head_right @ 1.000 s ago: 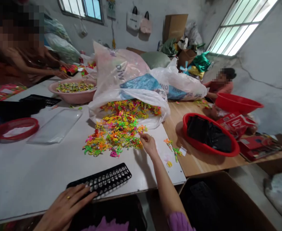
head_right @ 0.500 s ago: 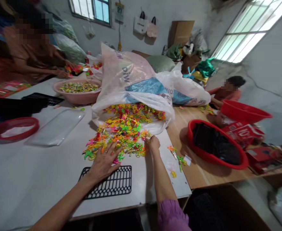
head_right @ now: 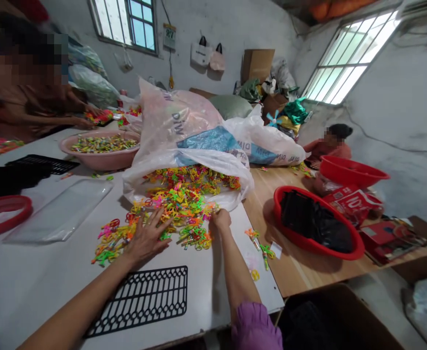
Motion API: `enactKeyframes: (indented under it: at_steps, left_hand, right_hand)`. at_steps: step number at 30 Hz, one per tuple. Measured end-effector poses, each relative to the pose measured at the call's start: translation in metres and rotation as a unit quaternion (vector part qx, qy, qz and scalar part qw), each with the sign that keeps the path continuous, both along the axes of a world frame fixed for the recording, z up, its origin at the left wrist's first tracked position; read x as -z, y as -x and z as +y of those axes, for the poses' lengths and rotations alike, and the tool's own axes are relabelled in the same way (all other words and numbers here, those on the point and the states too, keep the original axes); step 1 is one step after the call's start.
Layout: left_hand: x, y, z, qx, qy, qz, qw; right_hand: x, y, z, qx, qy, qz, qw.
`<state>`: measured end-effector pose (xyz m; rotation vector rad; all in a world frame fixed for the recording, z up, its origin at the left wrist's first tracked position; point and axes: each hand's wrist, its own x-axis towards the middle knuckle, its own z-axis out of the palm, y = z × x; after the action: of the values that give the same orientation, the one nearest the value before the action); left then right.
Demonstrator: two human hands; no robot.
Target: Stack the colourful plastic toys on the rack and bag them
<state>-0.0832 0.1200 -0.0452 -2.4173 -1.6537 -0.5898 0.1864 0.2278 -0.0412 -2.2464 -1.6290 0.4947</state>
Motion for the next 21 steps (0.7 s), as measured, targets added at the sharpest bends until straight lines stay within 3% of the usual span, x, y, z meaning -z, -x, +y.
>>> enactKeyframes:
  at_steps: [4,7,9,11,13,15,18,21]
  left_hand:
    - [0.000,0.029,-0.066,-0.024,-0.014,-0.128,0.991]
    - [-0.007,0.042,-0.097,-0.132,0.056,-0.326,0.935]
    - [-0.023,0.036,-0.103,-0.176,0.142,-0.453,0.863]
    - [-0.041,0.024,-0.101,-0.125,0.187,-0.552,0.803]
    - [-0.053,0.014,-0.098,-0.057,0.270,-0.587,0.761]
    - [-0.058,0.007,-0.102,-0.040,0.318,-0.607,0.727]
    - [-0.061,0.004,-0.119,-0.057,0.326,-0.631,0.701]
    - [-0.063,0.014,-0.137,-0.061,0.320,-0.600,0.731]
  right_hand:
    - [-0.019,-0.015,-0.027,0.017,-0.046,0.051,0.997]
    - [-0.031,0.008,-0.071,-0.071,-0.078,0.154,0.982]
    - [-0.037,0.040,-0.107,-0.206,-0.059,0.274,0.937]
    - [-0.043,0.072,-0.143,-0.330,0.007,0.368,0.869]
    - [-0.048,0.097,-0.171,-0.391,0.077,0.400,0.826]
    - [-0.051,0.112,-0.186,-0.412,0.113,0.403,0.809]
    - [-0.051,0.122,-0.194,-0.444,0.143,0.397,0.790]
    - [-0.051,0.127,-0.196,-0.468,0.155,0.383,0.781]
